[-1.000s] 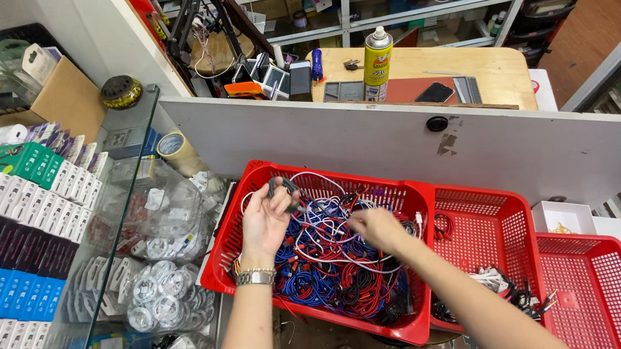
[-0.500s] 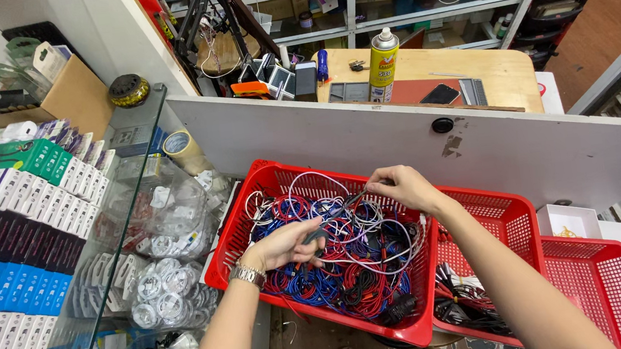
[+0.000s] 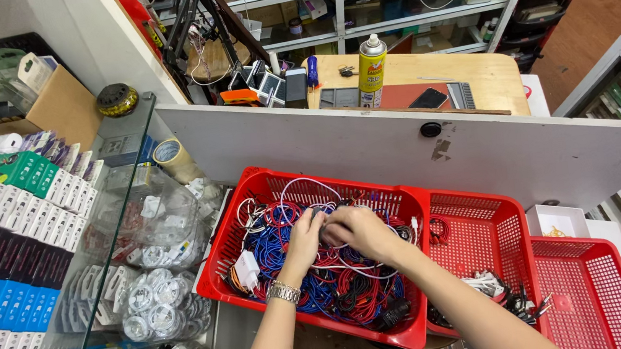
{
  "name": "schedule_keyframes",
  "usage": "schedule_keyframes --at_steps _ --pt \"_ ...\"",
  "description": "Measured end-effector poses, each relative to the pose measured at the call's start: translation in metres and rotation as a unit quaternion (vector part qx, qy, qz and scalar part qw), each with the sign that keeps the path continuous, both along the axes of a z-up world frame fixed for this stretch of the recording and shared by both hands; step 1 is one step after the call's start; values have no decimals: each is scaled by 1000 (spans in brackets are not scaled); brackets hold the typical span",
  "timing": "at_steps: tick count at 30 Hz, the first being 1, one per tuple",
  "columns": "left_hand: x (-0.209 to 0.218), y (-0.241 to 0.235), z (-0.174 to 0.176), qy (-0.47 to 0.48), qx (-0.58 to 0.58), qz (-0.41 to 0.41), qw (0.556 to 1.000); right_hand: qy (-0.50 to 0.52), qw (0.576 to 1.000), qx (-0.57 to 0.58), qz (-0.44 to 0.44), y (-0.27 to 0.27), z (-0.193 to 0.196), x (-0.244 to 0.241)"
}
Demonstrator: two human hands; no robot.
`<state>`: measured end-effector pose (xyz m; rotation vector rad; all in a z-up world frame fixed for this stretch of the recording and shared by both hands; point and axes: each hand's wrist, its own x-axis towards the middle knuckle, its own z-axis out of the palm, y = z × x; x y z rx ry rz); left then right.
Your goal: The person sorts tangled cables from a red basket, untangling and separating them by type and color, then placing them into adjacent red baskets.
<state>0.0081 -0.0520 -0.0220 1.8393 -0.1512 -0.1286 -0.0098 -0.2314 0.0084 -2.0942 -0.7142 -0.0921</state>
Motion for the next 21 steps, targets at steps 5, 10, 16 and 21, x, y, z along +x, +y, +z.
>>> schedule_keyframes --at_steps 5,10,16,21 --pt "0 4 -12 180 -262 -88 944 220 971 64 -70 -11 -3 12" --pt "-4 -6 -18 146 -235 -77 958 263 953 123 -90 -19 -20 14" --pt "-9 -34 -29 170 -133 -6 976 31 986 -24 -164 -38 -11 6" --pt "-9 -60 -37 -163 179 56 969 -181 920 -292 -190 -40 17 -8"
